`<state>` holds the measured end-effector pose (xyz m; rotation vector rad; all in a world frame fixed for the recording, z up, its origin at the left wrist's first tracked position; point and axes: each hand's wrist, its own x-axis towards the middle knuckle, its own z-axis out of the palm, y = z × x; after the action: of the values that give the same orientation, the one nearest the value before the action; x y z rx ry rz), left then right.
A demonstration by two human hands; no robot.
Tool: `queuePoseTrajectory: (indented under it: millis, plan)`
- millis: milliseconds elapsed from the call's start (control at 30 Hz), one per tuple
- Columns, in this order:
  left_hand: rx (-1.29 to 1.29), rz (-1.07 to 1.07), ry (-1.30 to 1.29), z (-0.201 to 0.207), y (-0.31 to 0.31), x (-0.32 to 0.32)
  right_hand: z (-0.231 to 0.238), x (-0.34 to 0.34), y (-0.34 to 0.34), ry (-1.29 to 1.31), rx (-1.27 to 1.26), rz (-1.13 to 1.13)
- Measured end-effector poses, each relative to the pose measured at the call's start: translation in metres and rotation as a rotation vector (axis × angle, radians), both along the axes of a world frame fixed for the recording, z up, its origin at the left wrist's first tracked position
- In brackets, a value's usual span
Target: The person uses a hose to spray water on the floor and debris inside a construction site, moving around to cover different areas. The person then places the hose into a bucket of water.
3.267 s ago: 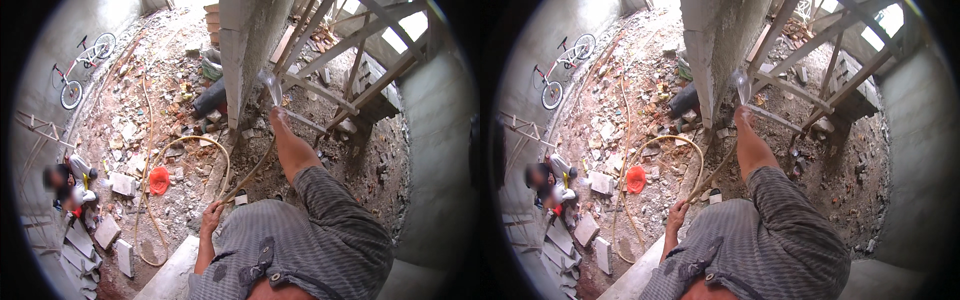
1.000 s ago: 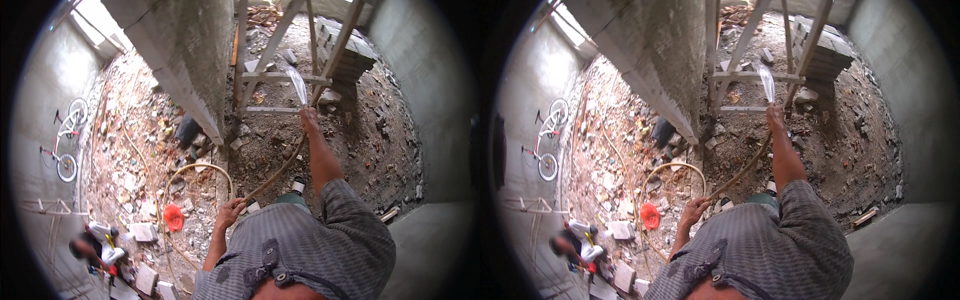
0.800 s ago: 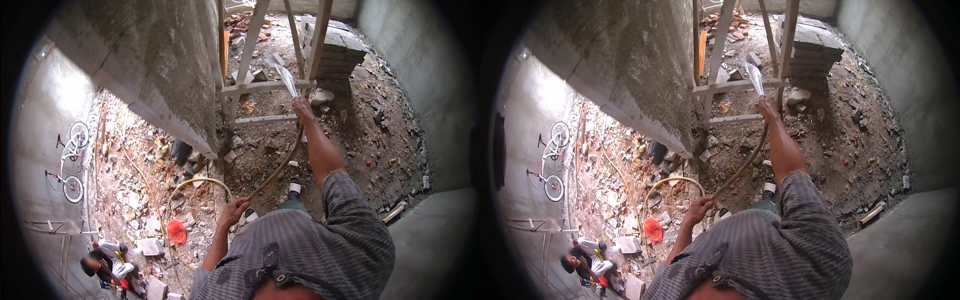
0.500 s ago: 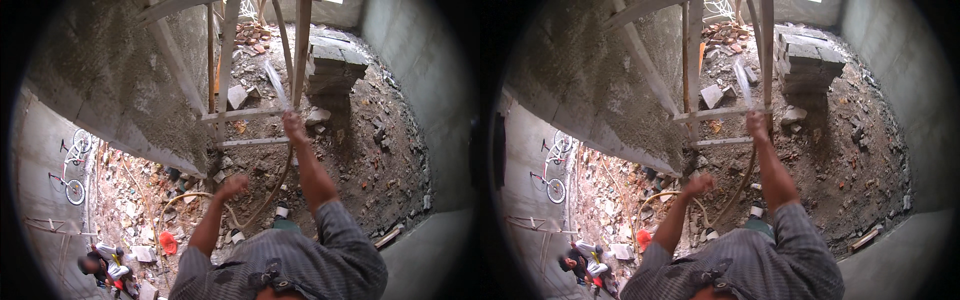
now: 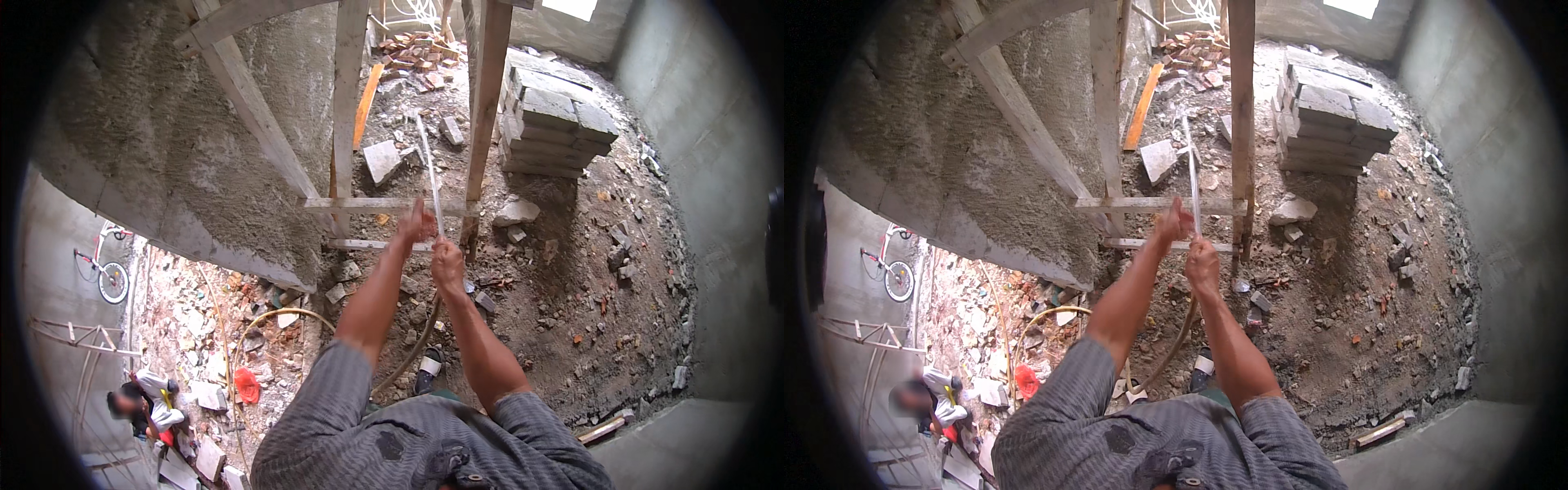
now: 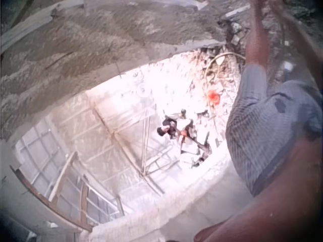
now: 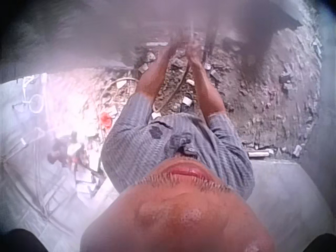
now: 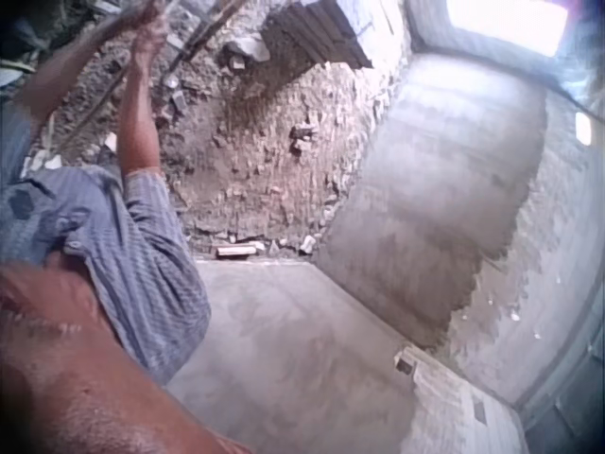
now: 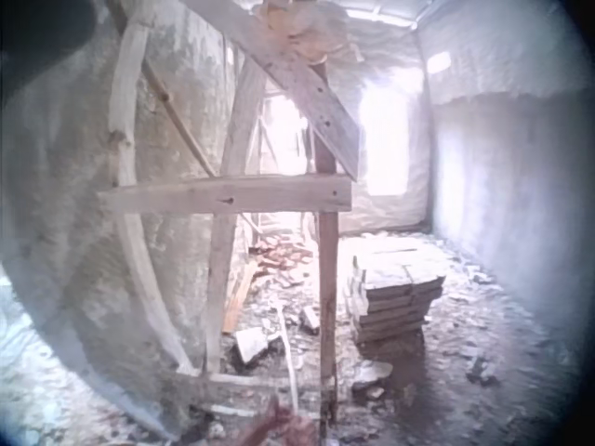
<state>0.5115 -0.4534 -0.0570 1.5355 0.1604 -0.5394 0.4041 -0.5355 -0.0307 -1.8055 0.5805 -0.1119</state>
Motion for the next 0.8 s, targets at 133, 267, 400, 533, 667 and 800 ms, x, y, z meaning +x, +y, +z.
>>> queuePoseTrajectory:
  millis: [133,267,400,533,667,800]
  plan:
    - [-0.218,-0.269,0.153,-0.006,0.016,-0.13,-0.022,0.03,-0.013,-0.051,0.077,-0.054]
    - [0.022,-0.313,-0.056,0.008,0.027,-0.165,-0.034,0.057,-0.007,0.028,0.298,0.07]
    - [-0.024,-0.227,0.002,-0.001,0.023,-0.172,-0.015,0.125,-0.019,0.117,0.402,0.128]
    - [-0.039,-0.206,-0.066,0.002,0.004,-0.171,-0.075,0.191,-0.051,-0.128,-0.034,0.277]
    - [-0.016,-0.231,-0.082,-0.002,-0.008,-0.158,-0.094,0.204,-0.062,-0.192,-0.324,0.336]
    - [-0.026,-0.042,-0.034,-0.026,-0.012,-0.142,-0.046,0.174,-0.04,0.098,-0.195,0.295]
